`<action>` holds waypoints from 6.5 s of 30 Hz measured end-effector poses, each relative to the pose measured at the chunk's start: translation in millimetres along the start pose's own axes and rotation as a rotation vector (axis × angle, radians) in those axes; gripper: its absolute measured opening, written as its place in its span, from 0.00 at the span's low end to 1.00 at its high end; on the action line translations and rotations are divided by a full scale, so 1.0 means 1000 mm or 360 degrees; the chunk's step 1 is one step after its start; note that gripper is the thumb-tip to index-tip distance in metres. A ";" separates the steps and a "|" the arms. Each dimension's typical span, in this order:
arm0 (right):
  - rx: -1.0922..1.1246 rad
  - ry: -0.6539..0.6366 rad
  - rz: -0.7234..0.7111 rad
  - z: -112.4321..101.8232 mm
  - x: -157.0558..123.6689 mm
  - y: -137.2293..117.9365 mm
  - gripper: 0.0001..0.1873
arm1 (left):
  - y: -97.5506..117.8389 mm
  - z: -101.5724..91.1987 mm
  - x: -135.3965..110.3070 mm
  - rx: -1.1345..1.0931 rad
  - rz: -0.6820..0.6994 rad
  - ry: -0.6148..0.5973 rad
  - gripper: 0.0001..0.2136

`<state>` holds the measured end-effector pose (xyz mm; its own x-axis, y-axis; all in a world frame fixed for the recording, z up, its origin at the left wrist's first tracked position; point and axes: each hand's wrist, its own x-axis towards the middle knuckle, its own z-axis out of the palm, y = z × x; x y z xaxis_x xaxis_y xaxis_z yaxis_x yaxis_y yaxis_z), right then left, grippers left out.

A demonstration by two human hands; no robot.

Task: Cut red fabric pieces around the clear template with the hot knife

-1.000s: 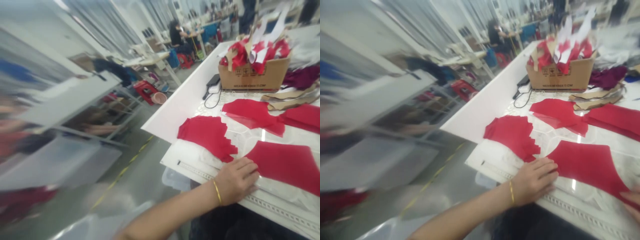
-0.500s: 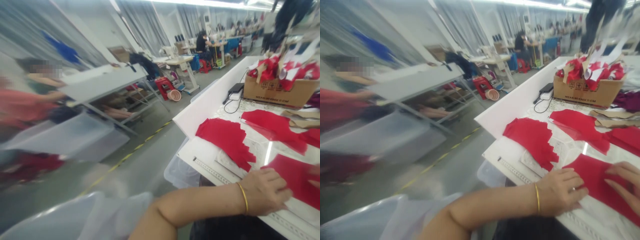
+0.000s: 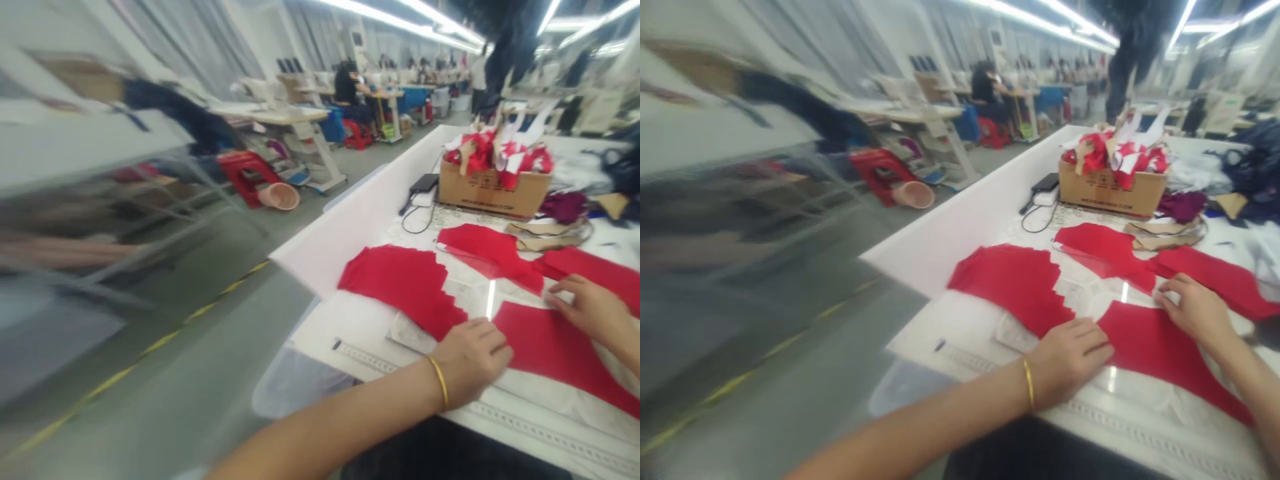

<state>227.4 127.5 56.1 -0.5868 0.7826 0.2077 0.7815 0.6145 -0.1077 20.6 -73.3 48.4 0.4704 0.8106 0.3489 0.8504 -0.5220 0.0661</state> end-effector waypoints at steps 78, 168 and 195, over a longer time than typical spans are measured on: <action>0.0738 -0.0104 0.0381 -0.039 -0.121 0.033 0.14 | -0.024 -0.019 0.007 0.0537 0.0165 0.0345 0.09; 0.1554 0.1071 0.0384 -0.068 -0.082 0.006 0.26 | 0.098 0.061 0.103 -0.0206 0.0616 -0.0150 0.31; 0.1428 0.1240 0.0600 -0.078 -0.119 0.015 0.13 | 0.098 0.068 0.098 -0.0248 0.0660 -0.0109 0.31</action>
<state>325.3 36.2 106.2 0.1638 0.8461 0.5072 0.2732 0.4551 -0.8475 166.1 -26.8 25.1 0.7831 0.5374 0.3130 0.5434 -0.8360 0.0759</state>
